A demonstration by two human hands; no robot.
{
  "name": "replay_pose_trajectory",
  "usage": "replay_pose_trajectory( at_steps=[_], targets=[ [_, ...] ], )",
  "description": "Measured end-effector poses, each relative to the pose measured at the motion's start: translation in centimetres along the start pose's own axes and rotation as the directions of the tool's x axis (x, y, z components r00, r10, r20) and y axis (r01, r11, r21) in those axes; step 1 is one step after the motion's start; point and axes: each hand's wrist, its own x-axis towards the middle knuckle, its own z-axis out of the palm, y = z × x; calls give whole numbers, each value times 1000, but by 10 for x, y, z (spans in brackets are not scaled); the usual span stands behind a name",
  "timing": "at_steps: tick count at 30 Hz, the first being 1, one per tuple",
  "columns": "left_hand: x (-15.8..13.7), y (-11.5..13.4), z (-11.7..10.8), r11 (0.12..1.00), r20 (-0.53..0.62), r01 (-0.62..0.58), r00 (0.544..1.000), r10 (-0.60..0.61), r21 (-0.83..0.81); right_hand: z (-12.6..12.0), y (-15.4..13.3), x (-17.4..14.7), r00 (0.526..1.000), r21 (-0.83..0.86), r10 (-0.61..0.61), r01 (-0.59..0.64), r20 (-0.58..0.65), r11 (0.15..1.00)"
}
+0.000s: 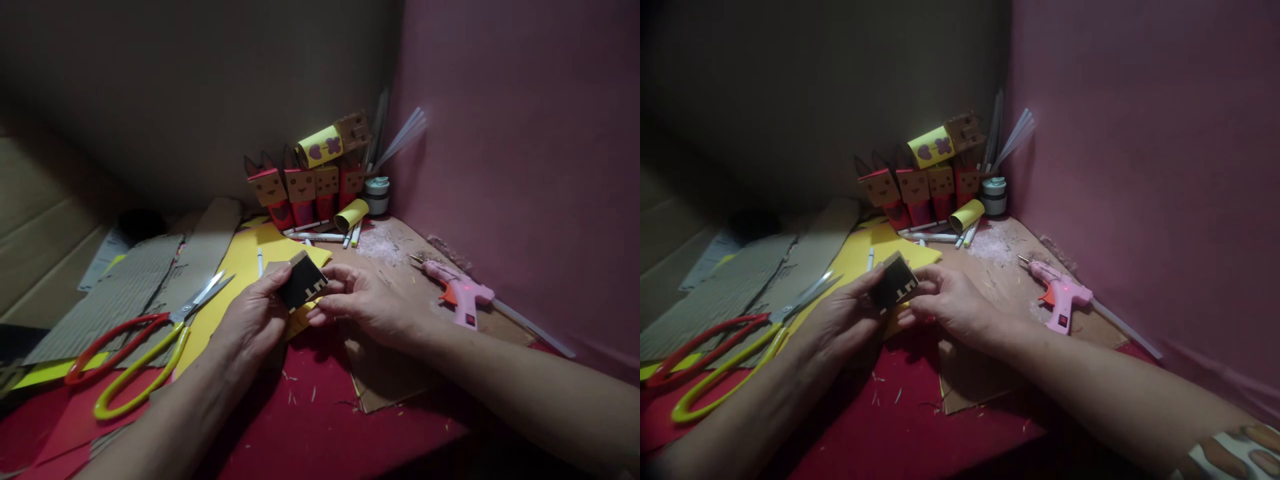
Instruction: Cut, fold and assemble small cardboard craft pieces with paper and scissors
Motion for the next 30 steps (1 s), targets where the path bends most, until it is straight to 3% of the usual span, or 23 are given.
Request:
replay_pose_trajectory(
  at_steps=[6,9,15,19,22,25,28,30],
  targets=[
    [-13,-6,14,996,54,47,998,-43,-72,2,9,3,972,-154,-233,229,-13,961],
    [-16,-8,20,992,22,77,997,-75,-98,-3,9,5,940,-228,-338,341,50,912],
    [-29,-5,27,980,-5,178,984,-179,-92,-5,0,0,930,-326,-266,342,255,881],
    [-34,-8,30,981,-44,176,983,-180,-83,1,-3,-7,892,-328,-315,418,325,847],
    [-31,-11,26,995,-44,93,995,-92,22,4,-3,-8,887,-295,-323,422,330,857],
    [-27,-11,17,967,89,-88,994,68,240,3,-3,-4,904,-253,-322,394,280,884],
    [-29,-5,11,817,135,-358,933,334,453,1,-4,-2,947,-265,-263,305,182,915],
    [-35,0,10,680,204,-470,876,437,563,0,-6,-3,965,-276,-230,257,128,926]
  ],
)
